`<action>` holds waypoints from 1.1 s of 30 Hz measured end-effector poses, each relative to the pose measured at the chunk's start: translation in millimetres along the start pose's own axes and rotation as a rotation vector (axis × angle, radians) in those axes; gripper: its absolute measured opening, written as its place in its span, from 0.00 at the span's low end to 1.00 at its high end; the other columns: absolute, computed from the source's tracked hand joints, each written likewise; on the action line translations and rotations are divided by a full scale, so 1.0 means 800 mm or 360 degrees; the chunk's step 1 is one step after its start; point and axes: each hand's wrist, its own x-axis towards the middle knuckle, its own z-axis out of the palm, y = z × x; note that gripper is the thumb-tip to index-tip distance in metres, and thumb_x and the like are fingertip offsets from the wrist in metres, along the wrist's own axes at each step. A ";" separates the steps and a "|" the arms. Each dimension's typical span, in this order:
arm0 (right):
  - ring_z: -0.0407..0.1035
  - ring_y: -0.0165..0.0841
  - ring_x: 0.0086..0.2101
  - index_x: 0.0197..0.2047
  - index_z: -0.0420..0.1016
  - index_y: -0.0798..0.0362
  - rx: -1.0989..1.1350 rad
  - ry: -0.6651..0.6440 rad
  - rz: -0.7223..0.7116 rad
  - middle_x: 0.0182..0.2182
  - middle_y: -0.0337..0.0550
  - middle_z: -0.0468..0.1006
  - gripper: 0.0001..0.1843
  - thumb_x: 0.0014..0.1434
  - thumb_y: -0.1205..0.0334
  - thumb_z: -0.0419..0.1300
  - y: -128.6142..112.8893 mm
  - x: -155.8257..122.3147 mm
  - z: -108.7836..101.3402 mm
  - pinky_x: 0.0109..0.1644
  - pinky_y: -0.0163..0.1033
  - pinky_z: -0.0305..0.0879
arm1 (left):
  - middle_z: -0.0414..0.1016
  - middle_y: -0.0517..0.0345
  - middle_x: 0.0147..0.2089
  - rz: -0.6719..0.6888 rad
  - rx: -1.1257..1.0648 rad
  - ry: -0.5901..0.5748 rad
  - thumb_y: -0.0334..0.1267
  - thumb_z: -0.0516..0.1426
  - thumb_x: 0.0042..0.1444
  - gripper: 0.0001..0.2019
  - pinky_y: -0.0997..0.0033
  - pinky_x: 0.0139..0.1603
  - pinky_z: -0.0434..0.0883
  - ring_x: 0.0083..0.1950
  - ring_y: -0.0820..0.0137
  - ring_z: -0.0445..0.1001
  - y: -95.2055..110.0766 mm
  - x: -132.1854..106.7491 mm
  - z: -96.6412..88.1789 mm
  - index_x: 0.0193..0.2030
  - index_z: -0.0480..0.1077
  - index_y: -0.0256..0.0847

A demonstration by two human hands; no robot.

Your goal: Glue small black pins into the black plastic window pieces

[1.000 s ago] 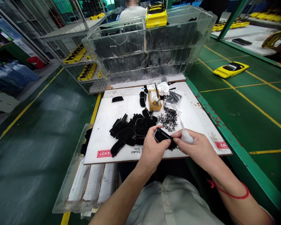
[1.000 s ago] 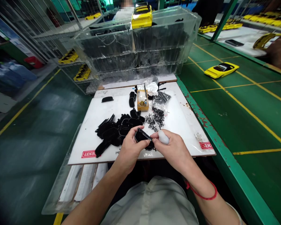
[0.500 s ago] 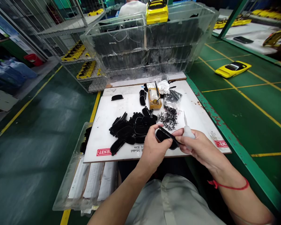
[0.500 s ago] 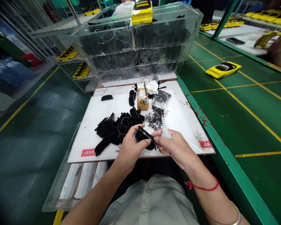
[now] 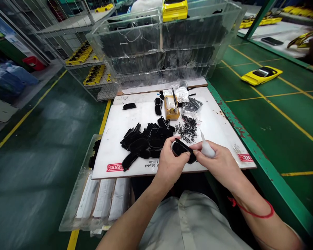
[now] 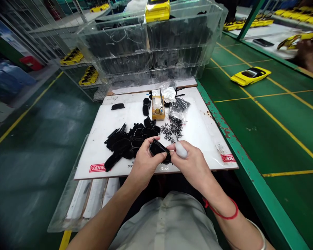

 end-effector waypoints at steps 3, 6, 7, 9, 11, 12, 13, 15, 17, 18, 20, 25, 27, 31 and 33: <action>0.66 0.31 0.28 0.37 0.75 0.53 -0.0206 0.0067 -0.0224 0.29 0.40 0.74 0.09 0.54 0.61 0.56 0.003 -0.001 0.003 0.32 0.36 0.61 | 0.72 0.57 0.37 -0.0008 -0.0014 0.0003 0.31 0.62 0.44 0.23 0.74 0.37 0.68 0.35 0.73 0.69 -0.003 0.001 0.001 0.50 0.67 0.41; 0.66 0.31 0.30 0.36 0.74 0.52 -0.0407 0.0147 -0.0494 0.30 0.39 0.71 0.07 0.56 0.65 0.55 0.010 -0.001 0.007 0.34 0.37 0.61 | 0.73 0.57 0.39 -0.0014 -0.0064 0.0006 0.31 0.61 0.44 0.23 0.73 0.39 0.69 0.37 0.72 0.70 -0.004 0.002 0.002 0.50 0.67 0.42; 0.66 0.31 0.30 0.35 0.73 0.52 -0.0461 0.0173 -0.0574 0.30 0.39 0.70 0.06 0.57 0.66 0.55 0.012 -0.002 0.009 0.34 0.37 0.61 | 0.73 0.56 0.39 -0.0017 -0.0079 0.0012 0.30 0.61 0.44 0.23 0.73 0.39 0.69 0.37 0.71 0.70 -0.004 0.002 0.002 0.49 0.67 0.41; 0.65 0.31 0.30 0.34 0.71 0.52 -0.0550 0.0221 -0.0711 0.29 0.38 0.68 0.04 0.56 0.69 0.55 0.015 -0.003 0.011 0.35 0.36 0.61 | 0.73 0.56 0.39 -0.0031 -0.0091 0.0027 0.31 0.62 0.44 0.23 0.72 0.40 0.69 0.37 0.71 0.70 -0.004 0.002 0.002 0.49 0.68 0.41; 0.65 0.30 0.31 0.35 0.70 0.53 -0.0616 0.0246 -0.0829 0.29 0.38 0.67 0.06 0.55 0.72 0.56 0.017 -0.004 0.014 0.36 0.35 0.61 | 0.73 0.57 0.38 -0.0047 -0.0069 0.0037 0.31 0.62 0.44 0.23 0.73 0.39 0.68 0.36 0.72 0.70 -0.005 0.002 0.001 0.50 0.68 0.42; 0.65 0.31 0.32 0.36 0.69 0.53 -0.0640 0.0249 -0.0882 0.30 0.38 0.67 0.07 0.55 0.73 0.56 0.018 -0.005 0.015 0.37 0.35 0.62 | 0.72 0.57 0.37 -0.0058 -0.0045 0.0041 0.31 0.61 0.44 0.23 0.73 0.38 0.68 0.35 0.72 0.69 -0.006 0.002 0.000 0.50 0.68 0.42; 0.66 0.31 0.33 0.38 0.69 0.54 -0.0662 0.0244 -0.0927 0.31 0.39 0.66 0.09 0.55 0.74 0.55 0.019 -0.006 0.016 0.37 0.35 0.62 | 0.72 0.58 0.37 -0.0069 -0.0016 0.0043 0.31 0.61 0.44 0.23 0.74 0.37 0.68 0.35 0.73 0.69 -0.007 0.002 0.000 0.50 0.68 0.43; 0.66 0.31 0.34 0.42 0.68 0.54 -0.0702 0.0227 -0.0986 0.32 0.40 0.66 0.11 0.56 0.75 0.55 0.019 -0.007 0.018 0.38 0.35 0.63 | 0.72 0.59 0.36 -0.0085 0.0018 0.0049 0.30 0.60 0.44 0.24 0.75 0.35 0.67 0.33 0.74 0.68 -0.008 0.003 -0.001 0.51 0.68 0.43; 0.65 0.31 0.34 0.43 0.68 0.54 -0.0741 0.0207 -0.1004 0.33 0.40 0.64 0.12 0.56 0.75 0.54 0.019 -0.009 0.019 0.37 0.34 0.64 | 0.72 0.58 0.36 -0.0093 -0.0003 0.0046 0.29 0.60 0.43 0.25 0.75 0.35 0.67 0.32 0.75 0.68 -0.010 0.004 -0.001 0.51 0.68 0.43; 0.65 0.31 0.34 0.43 0.68 0.55 -0.0760 0.0193 -0.1003 0.33 0.41 0.63 0.12 0.56 0.75 0.54 0.019 -0.010 0.019 0.37 0.34 0.64 | 0.73 0.58 0.36 -0.0094 -0.0026 0.0044 0.28 0.60 0.43 0.25 0.75 0.35 0.67 0.32 0.75 0.68 -0.010 0.005 -0.001 0.51 0.68 0.43; 0.65 0.32 0.35 0.43 0.67 0.55 -0.0795 0.0162 -0.0991 0.34 0.41 0.63 0.12 0.56 0.75 0.54 0.018 -0.011 0.020 0.37 0.34 0.64 | 0.73 0.58 0.37 -0.0104 -0.0052 0.0042 0.29 0.60 0.42 0.25 0.75 0.36 0.67 0.32 0.75 0.68 -0.010 0.006 0.000 0.51 0.68 0.43; 0.66 0.33 0.35 0.44 0.68 0.55 -0.0792 0.0101 -0.0980 0.35 0.42 0.64 0.12 0.57 0.74 0.54 0.019 -0.007 0.021 0.36 0.34 0.64 | 0.73 0.59 0.37 -0.0123 0.0092 0.0073 0.29 0.60 0.43 0.24 0.75 0.36 0.67 0.31 0.76 0.67 -0.005 0.009 -0.003 0.51 0.68 0.44; 0.67 0.32 0.36 0.45 0.69 0.53 -0.0684 0.0115 -0.0996 0.35 0.42 0.66 0.12 0.59 0.73 0.54 0.019 -0.002 0.020 0.38 0.34 0.64 | 0.72 0.60 0.35 -0.0119 0.0164 0.0032 0.29 0.59 0.44 0.23 0.75 0.35 0.67 0.30 0.76 0.66 0.001 0.010 -0.008 0.50 0.68 0.44; 0.68 0.32 0.41 0.48 0.71 0.48 -0.0407 0.0204 -0.0933 0.39 0.41 0.72 0.12 0.61 0.65 0.55 0.014 0.008 0.015 0.46 0.35 0.64 | 0.70 0.61 0.33 -0.0077 0.0160 -0.0190 0.33 0.60 0.47 0.19 0.76 0.32 0.67 0.32 0.75 0.67 0.028 0.020 -0.035 0.49 0.68 0.43; 0.69 0.32 0.41 0.47 0.72 0.46 -0.0335 0.0317 -0.0818 0.40 0.39 0.74 0.10 0.62 0.59 0.56 0.015 0.013 0.011 0.47 0.35 0.64 | 0.70 0.61 0.34 -0.0016 0.0173 -0.0205 0.35 0.60 0.49 0.17 0.78 0.30 0.67 0.32 0.75 0.68 0.047 0.032 -0.059 0.48 0.68 0.43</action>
